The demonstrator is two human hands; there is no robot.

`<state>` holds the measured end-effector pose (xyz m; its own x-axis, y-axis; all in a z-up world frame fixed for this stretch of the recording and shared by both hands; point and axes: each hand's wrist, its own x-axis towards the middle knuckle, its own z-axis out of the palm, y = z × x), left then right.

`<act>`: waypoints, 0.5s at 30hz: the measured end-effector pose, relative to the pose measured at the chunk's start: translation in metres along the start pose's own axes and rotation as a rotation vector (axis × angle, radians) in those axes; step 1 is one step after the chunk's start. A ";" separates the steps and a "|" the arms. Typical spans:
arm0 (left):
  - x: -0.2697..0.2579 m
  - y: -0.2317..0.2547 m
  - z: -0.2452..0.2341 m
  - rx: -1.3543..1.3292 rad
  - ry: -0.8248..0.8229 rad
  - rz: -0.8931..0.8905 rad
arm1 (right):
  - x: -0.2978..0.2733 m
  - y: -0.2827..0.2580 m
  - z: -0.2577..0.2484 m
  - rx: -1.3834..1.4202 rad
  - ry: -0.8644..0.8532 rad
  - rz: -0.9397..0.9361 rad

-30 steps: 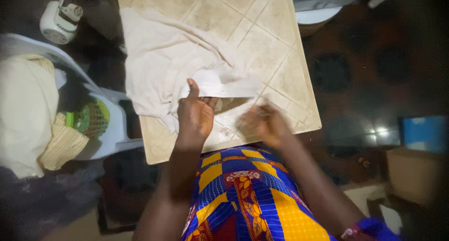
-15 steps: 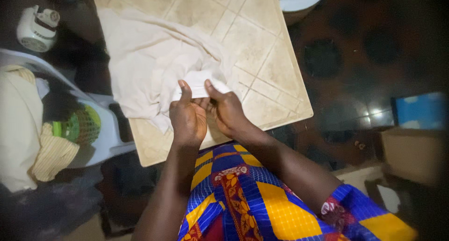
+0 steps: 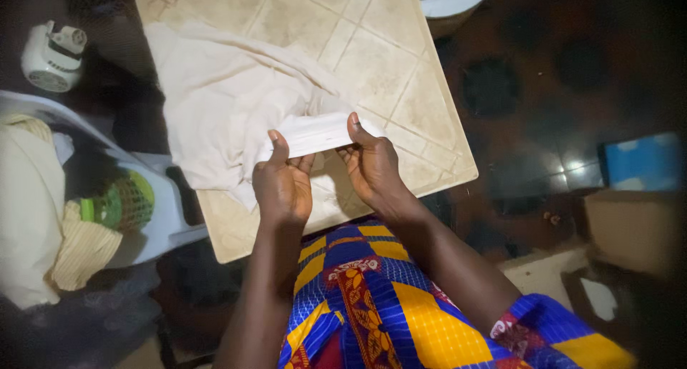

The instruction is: The person picks up a white cloth from a basket, spreads it flat on a table, and smooths the fabric with their hands.

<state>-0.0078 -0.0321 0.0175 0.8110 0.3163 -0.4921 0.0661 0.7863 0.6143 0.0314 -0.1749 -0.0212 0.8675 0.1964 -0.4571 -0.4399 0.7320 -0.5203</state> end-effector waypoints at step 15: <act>0.006 0.034 -0.011 -0.065 0.119 0.040 | 0.012 -0.019 -0.015 0.079 0.026 -0.107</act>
<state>-0.0071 0.0019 0.0286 0.7376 0.4053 -0.5400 -0.0056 0.8034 0.5954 0.0466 -0.1962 -0.0282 0.9017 0.0987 -0.4210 -0.3248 0.7973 -0.5088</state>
